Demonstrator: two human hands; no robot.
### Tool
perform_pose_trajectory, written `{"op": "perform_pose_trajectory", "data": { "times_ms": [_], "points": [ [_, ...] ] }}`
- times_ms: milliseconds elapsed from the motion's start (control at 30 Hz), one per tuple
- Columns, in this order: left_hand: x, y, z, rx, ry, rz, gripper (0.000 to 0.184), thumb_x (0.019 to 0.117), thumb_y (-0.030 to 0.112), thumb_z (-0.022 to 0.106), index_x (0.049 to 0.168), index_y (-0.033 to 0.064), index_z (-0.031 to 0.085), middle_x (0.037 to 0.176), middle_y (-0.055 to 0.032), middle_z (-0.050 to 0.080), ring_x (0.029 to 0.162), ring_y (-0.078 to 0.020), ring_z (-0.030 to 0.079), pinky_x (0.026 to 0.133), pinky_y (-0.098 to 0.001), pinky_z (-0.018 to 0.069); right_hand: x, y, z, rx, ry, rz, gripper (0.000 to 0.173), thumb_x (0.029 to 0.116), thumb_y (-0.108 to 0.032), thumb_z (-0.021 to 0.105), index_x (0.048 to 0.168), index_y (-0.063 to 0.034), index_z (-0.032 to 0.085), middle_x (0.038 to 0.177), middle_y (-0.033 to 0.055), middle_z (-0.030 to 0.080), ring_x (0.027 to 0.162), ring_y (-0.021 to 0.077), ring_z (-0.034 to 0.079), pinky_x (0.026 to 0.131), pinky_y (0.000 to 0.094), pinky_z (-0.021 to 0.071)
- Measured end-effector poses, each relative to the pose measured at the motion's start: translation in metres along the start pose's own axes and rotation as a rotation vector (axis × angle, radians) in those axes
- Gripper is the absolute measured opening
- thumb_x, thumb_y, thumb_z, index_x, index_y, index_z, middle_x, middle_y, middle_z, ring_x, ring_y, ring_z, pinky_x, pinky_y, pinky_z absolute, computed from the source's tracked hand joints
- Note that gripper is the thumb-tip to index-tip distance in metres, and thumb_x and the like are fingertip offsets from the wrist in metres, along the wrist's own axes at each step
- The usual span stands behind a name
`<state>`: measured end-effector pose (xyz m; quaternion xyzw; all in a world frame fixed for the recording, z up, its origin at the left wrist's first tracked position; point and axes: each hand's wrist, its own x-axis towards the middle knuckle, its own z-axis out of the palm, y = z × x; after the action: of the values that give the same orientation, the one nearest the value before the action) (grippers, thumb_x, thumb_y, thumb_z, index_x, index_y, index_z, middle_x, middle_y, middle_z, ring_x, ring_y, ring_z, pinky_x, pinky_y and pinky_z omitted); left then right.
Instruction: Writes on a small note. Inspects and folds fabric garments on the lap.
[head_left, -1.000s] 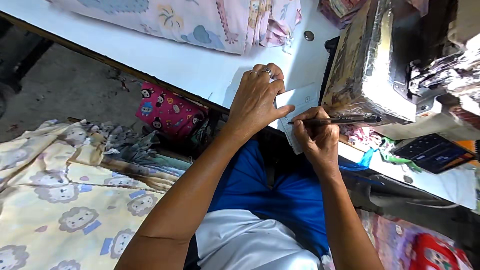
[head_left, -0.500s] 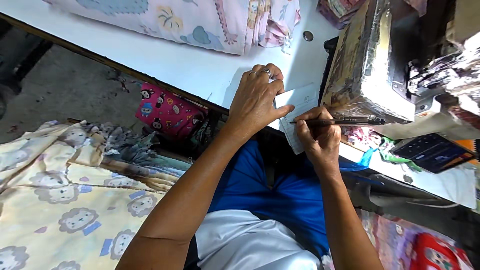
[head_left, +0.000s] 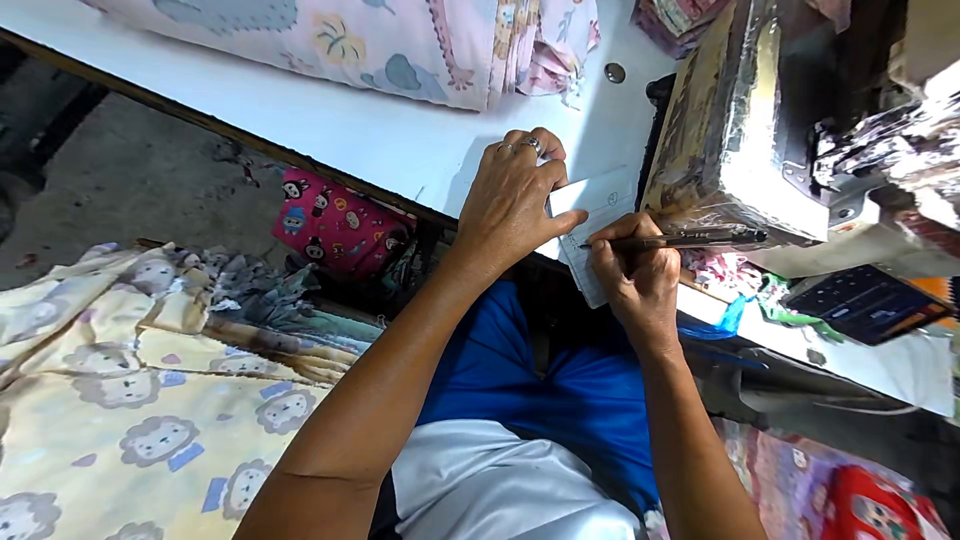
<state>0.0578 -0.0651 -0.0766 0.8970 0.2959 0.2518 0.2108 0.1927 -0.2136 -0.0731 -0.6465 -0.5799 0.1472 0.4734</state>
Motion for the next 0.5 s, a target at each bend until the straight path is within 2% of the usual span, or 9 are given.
{"op": "perform_pose_trajectory", "data": {
  "times_ms": [167, 300, 400, 500],
  "points": [
    [0.0, 0.0, -0.001, -0.002, -0.007, -0.001, 0.046, 0.0878, 0.054, 0.069, 0.093, 0.0084, 0.074, 0.133, -0.0125, 0.061, 0.126, -0.0325, 0.053, 0.104, -0.0493, 0.0369, 0.001, 0.001, 0.002, -0.014, 0.003, -0.034, 0.008, 0.0958, -0.009, 0.06, 0.102, -0.0049, 0.061, 0.07, -0.0034, 0.054, 0.051, -0.0029, 0.044, 0.045, 0.0117, 0.0369],
    [0.001, -0.002, 0.0, -0.005, -0.002, 0.012, 0.046, 0.088, 0.055, 0.068, 0.091, 0.0089, 0.073, 0.133, -0.012, 0.061, 0.125, -0.0316, 0.054, 0.104, -0.0495, 0.0365, 0.0, 0.0, 0.0, 0.017, 0.025, 0.013, 0.009, 0.0956, -0.01, 0.059, 0.104, -0.007, 0.062, 0.07, -0.0034, 0.055, 0.05, -0.0018, 0.044, 0.044, 0.0126, 0.0361],
    [0.001, -0.002, 0.0, -0.013, 0.0, 0.015, 0.044, 0.0897, 0.052, 0.068, 0.091, 0.0082, 0.073, 0.133, -0.0125, 0.061, 0.126, -0.0325, 0.053, 0.104, -0.0502, 0.0369, -0.003, -0.002, -0.009, 0.234, 0.04, 0.057, 0.01, 0.1, -0.011, 0.058, 0.11, -0.0098, 0.062, 0.085, -0.0046, 0.062, 0.063, -0.0006, 0.055, 0.055, 0.0144, 0.0481],
    [0.002, -0.003, -0.001, -0.015, -0.002, 0.015, 0.043, 0.0912, 0.051, 0.066, 0.091, 0.0082, 0.073, 0.133, -0.012, 0.061, 0.126, -0.0323, 0.053, 0.104, -0.0504, 0.037, -0.015, -0.006, -0.021, 0.318, 0.074, 0.046, 0.014, 0.1026, -0.013, 0.057, 0.115, -0.0115, 0.062, 0.092, -0.0044, 0.064, 0.068, 0.0021, 0.058, 0.059, 0.0178, 0.051]
  ]
}}
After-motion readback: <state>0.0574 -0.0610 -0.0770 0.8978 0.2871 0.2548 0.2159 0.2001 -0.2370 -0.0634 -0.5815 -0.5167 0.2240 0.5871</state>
